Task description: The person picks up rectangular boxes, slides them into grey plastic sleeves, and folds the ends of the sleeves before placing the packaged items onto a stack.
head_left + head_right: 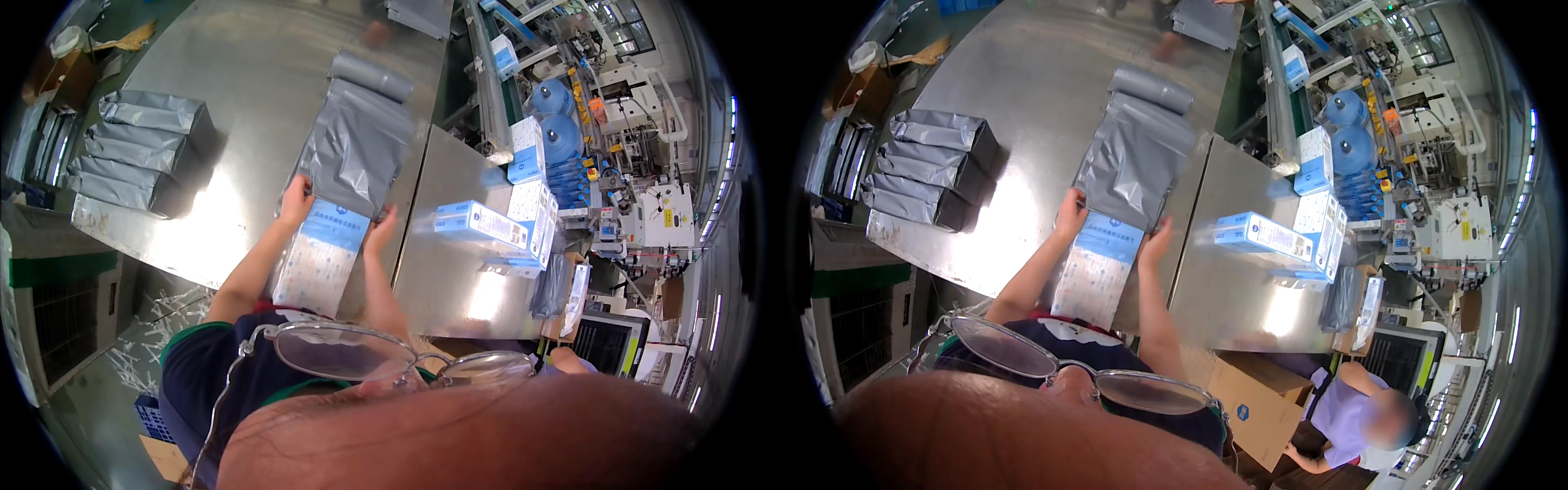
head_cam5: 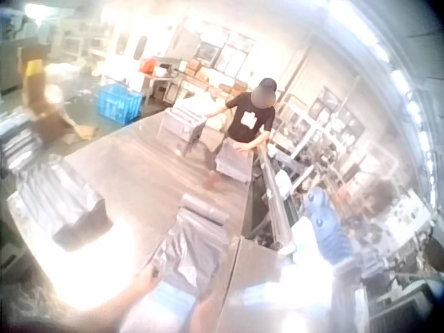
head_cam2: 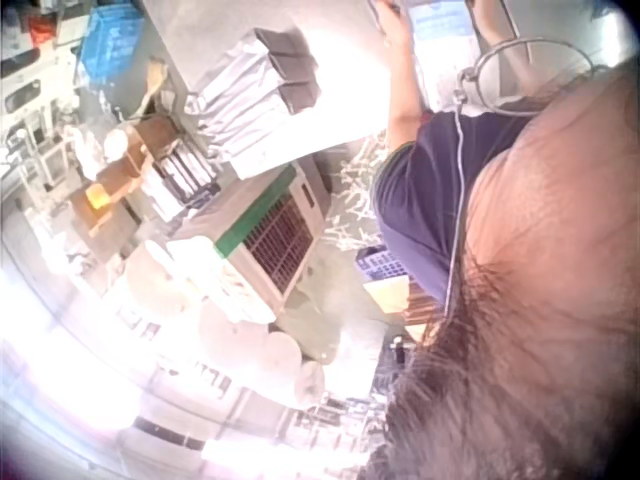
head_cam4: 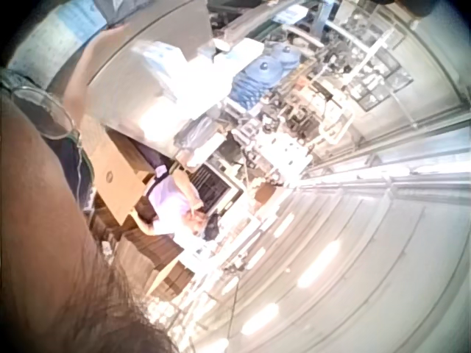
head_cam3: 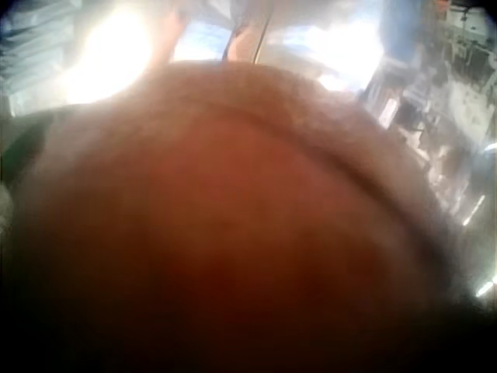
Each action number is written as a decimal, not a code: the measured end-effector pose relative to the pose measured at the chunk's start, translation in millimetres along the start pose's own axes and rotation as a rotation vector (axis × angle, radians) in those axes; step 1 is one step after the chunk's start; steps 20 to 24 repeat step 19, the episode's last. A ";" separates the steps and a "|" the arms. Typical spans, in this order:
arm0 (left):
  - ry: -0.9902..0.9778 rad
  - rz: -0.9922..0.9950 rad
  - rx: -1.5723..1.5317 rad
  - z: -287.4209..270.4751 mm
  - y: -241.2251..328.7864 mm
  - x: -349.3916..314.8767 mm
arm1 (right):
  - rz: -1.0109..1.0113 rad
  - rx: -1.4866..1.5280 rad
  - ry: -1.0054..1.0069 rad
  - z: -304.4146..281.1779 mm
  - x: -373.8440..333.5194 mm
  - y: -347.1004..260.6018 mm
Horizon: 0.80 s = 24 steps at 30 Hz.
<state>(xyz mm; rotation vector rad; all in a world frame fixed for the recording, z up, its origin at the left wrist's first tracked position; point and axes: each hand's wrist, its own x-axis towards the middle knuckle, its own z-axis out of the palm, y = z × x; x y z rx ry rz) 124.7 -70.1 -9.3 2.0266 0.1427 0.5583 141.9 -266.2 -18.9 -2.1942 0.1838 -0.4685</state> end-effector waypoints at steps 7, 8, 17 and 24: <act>-0.731 -0.190 0.618 -28.2 -20.6 -30.0 | -0.022 -0.418 -0.703 -23.1 -21.4 27.4; -0.945 -0.237 0.614 -46.8 0.2 -48.1 | 0.078 -0.418 -0.806 -38.3 -53.3 33.8; -0.740 -0.104 0.220 -90.9 -7.2 -93.5 | 0.043 -0.432 -1.171 -93.0 -74.0 20.1; -0.747 -0.303 0.162 -90.6 -8.7 -102.0 | -0.062 -0.541 -1.232 -95.1 -81.0 20.2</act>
